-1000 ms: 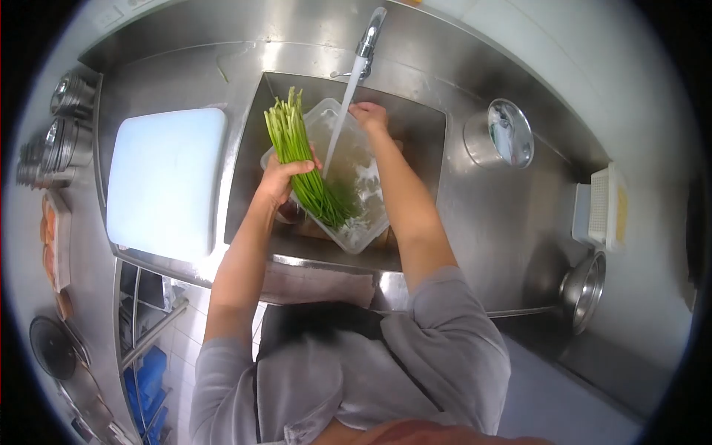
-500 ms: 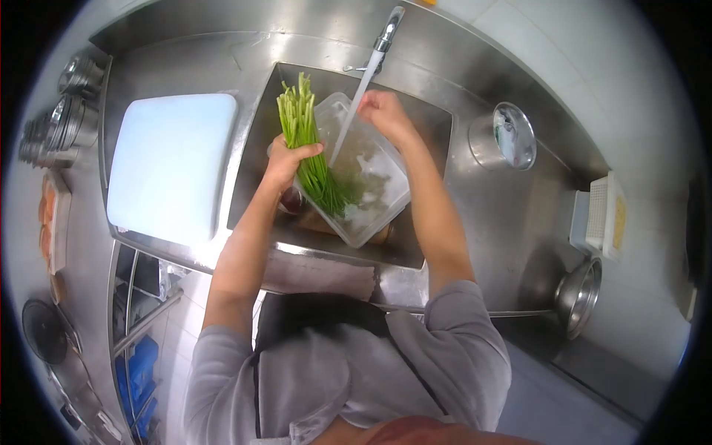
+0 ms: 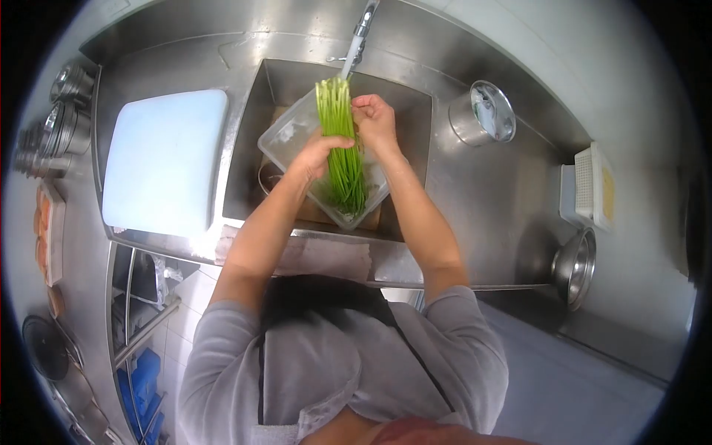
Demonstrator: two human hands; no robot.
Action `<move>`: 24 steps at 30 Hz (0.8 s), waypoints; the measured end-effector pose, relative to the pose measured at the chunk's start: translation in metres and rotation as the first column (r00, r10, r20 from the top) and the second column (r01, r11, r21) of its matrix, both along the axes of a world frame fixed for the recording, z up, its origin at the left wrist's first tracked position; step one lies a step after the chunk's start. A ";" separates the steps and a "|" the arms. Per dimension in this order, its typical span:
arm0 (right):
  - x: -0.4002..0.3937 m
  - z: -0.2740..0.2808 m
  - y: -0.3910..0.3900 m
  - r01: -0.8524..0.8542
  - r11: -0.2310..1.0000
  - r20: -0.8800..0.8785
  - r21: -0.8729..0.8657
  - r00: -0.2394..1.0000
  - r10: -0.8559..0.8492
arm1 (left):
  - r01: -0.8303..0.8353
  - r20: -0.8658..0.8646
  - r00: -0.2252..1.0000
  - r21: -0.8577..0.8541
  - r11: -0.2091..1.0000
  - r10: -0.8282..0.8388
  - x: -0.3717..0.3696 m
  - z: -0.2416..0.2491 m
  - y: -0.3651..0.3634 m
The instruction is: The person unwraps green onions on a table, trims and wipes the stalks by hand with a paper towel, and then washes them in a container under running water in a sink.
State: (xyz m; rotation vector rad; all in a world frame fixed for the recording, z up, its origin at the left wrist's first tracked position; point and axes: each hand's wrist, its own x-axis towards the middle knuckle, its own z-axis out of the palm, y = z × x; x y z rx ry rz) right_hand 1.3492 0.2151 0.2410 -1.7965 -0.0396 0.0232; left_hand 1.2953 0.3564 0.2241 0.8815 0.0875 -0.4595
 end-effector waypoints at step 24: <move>-0.005 0.015 0.035 0.057 0.930 -0.394 0.364 0.914 0.098 | -0.008 -0.213 0.977 -0.067 0.998 -0.007 0.017 -0.038 0.022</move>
